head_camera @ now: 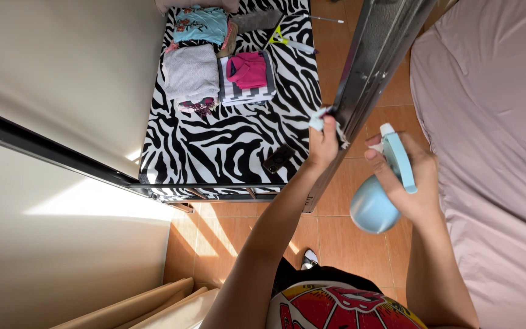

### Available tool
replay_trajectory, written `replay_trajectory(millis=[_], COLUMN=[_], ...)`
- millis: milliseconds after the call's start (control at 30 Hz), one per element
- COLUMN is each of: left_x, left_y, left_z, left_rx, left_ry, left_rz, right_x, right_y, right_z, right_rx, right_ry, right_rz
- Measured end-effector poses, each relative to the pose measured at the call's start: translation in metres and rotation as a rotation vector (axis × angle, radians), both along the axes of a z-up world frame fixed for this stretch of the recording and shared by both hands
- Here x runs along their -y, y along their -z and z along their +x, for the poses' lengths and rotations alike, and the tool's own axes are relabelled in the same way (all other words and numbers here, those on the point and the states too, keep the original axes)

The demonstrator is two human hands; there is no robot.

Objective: The person cleans the metal frame of a bunk bed using a spray bottle and a cloth. They spray the cleaning solution onto the frame and wipe it down, moving around the bed to clean different sections including the side rails and the top frame.

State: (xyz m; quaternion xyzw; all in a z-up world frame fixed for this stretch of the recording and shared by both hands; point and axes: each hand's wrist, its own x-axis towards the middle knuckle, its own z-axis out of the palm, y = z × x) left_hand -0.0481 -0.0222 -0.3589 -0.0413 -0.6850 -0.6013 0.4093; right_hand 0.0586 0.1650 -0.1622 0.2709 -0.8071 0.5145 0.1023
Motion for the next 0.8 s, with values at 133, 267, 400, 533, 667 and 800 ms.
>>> replay_trajectory(millis=[133, 267, 400, 533, 667, 800], left_x=[-0.002, -0.008, -0.010, -0.023, -0.039, -0.046], left_y=[0.012, -0.024, -0.073, -0.083, -0.111, -0.114], left_z=[0.002, 0.040, 0.076, 0.090, 0.069, 0.023], left_rx=[0.219, 0.115, -0.126, -0.196, -0.360, -0.118], left_ry=[0.123, 0.105, 0.043, -0.013, -0.099, -0.625], left_rz=[0.350, 0.373, 0.320, 0.198, -0.038, -0.841], right_x=[-0.002, 0.001, 0.006, 0.001, -0.005, -0.006], right_y=[0.002, 0.031, 0.029, 0.045, 0.046, 0.041], right_z=[0.002, -0.003, 0.000, -0.004, -0.003, 0.000], right_rx=[-0.071, 0.015, -0.075, -0.221, -0.051, -0.023], right_ry=[-0.009, 0.064, 0.011, -0.062, 0.025, 0.097], right_rz=[-0.002, -0.065, 0.028, -0.001, -0.062, -0.014])
